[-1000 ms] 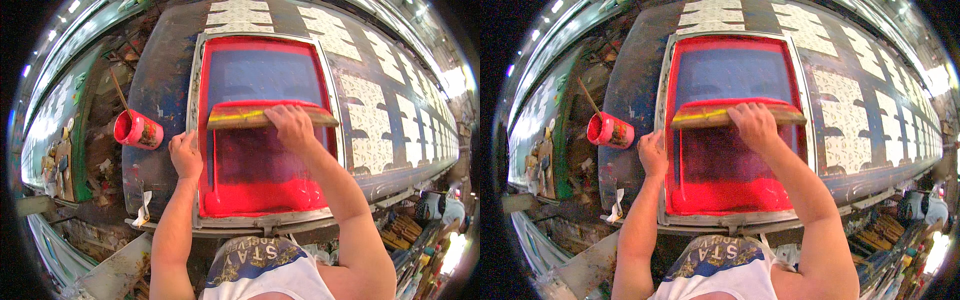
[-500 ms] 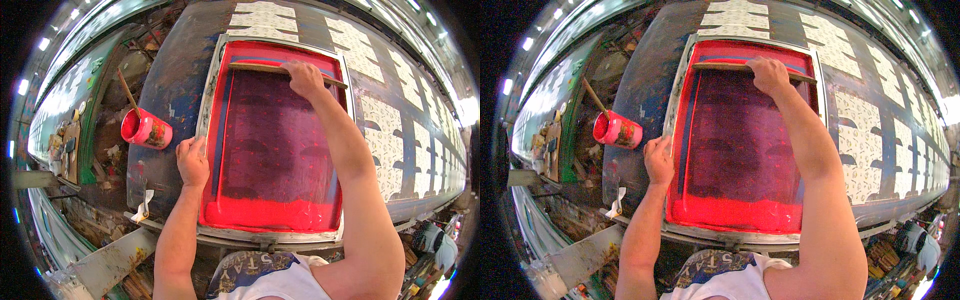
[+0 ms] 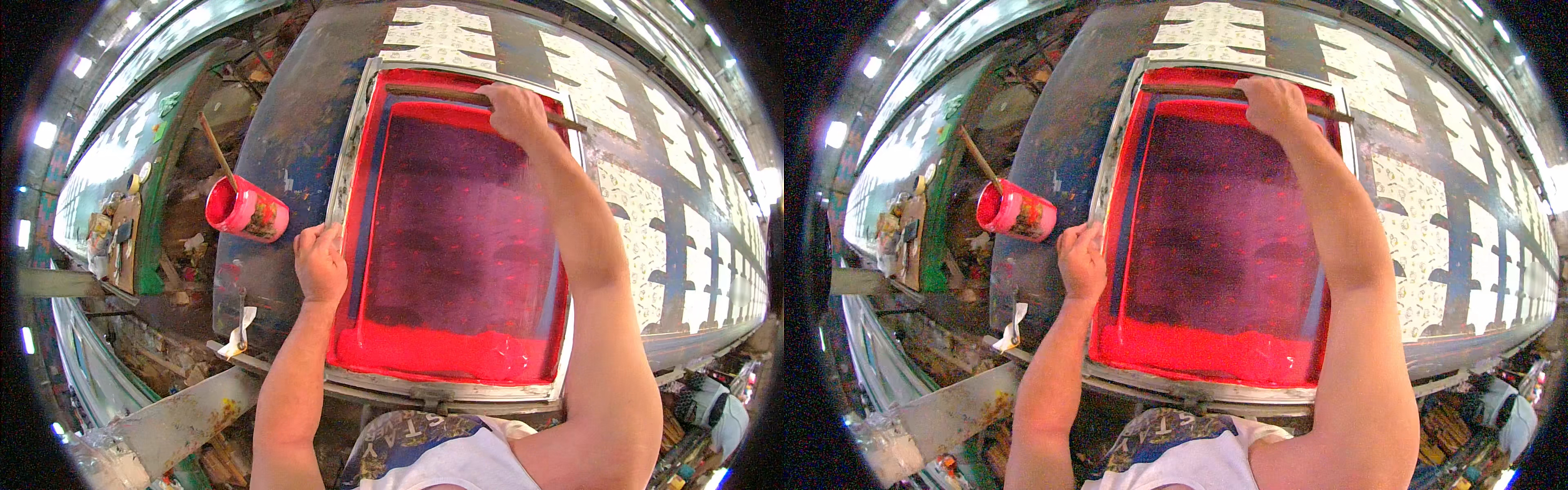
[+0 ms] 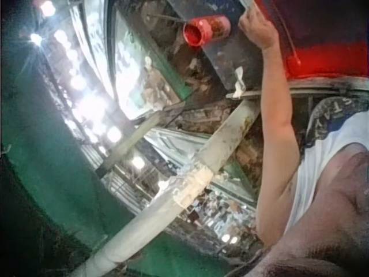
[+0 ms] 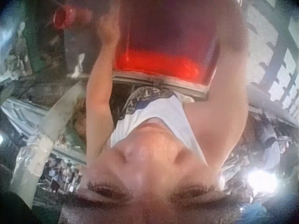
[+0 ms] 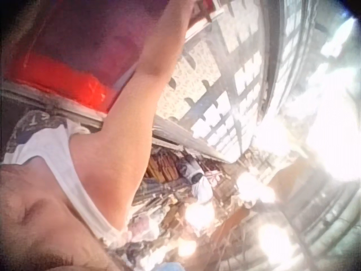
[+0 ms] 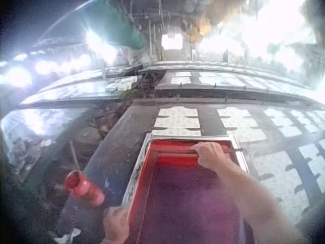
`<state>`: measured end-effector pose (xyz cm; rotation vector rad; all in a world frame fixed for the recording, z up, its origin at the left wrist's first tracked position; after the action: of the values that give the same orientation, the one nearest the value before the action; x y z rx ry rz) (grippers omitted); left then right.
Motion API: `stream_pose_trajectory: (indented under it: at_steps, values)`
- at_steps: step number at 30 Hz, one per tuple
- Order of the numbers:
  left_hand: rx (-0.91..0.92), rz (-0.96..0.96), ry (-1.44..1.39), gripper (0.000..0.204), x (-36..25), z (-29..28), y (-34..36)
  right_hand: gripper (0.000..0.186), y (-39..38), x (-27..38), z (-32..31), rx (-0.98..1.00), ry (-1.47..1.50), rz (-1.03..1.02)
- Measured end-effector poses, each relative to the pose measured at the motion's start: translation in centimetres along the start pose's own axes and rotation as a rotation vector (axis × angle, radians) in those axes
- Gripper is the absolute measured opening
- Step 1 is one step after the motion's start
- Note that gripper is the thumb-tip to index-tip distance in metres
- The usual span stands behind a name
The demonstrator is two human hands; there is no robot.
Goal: The person pours red ink into a screen printing frame and uses a squeegee to spread the ink evenly across the mesh. The person repeatedly pulls the squeegee across the screen to ensure uniform coverage.
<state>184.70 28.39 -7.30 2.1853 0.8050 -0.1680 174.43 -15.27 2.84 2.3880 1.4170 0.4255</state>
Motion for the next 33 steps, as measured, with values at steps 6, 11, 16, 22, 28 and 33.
stream_pose_trajectory:
  at_steps: [6, 11, 16, 22, 28, 33]
  values:
    - [-0.008, 0.004, -0.022, 0.031, 0.0, 0.0, 0.2, 0.062, 1.4, -1.8, 2.4, 0.113, -0.034, 0.066]
    - [0.001, -0.003, -0.025, 0.031, -0.2, 0.1, 0.2, 0.053, 1.7, -1.7, 2.8, 0.198, -0.022, 0.015]
    - [0.005, 0.032, -0.008, 0.031, -0.4, 0.0, 0.4, 0.048, -0.1, -0.1, 1.5, 0.295, -0.022, -0.042]
    - [0.002, 0.025, -0.006, 0.03, 0.3, 0.5, 0.0, 0.044, -7.7, 4.8, -2.3, 0.301, 0.054, -0.072]
    - [-0.012, 0.002, -0.078, 0.027, 1.5, 1.2, -0.2, 0.038, -19.1, 11.2, -7.0, 0.347, 0.107, -0.046]
    - [-0.049, -0.021, -0.088, 0.027, 2.1, 1.6, 0.0, 0.039, -27.6, 16.9, -10.8, 0.363, 0.05, -0.037]
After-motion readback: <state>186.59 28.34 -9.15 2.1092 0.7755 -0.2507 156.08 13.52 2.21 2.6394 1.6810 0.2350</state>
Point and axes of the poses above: each hand's wrist, its own y-axis towards the middle knuckle, its own z-axis out of the palm, x = y × z, the point moved 8 cm from there along y, towards the middle knuckle, and after that the axes turned 13 degrees about -x, right-handed, at the moved point
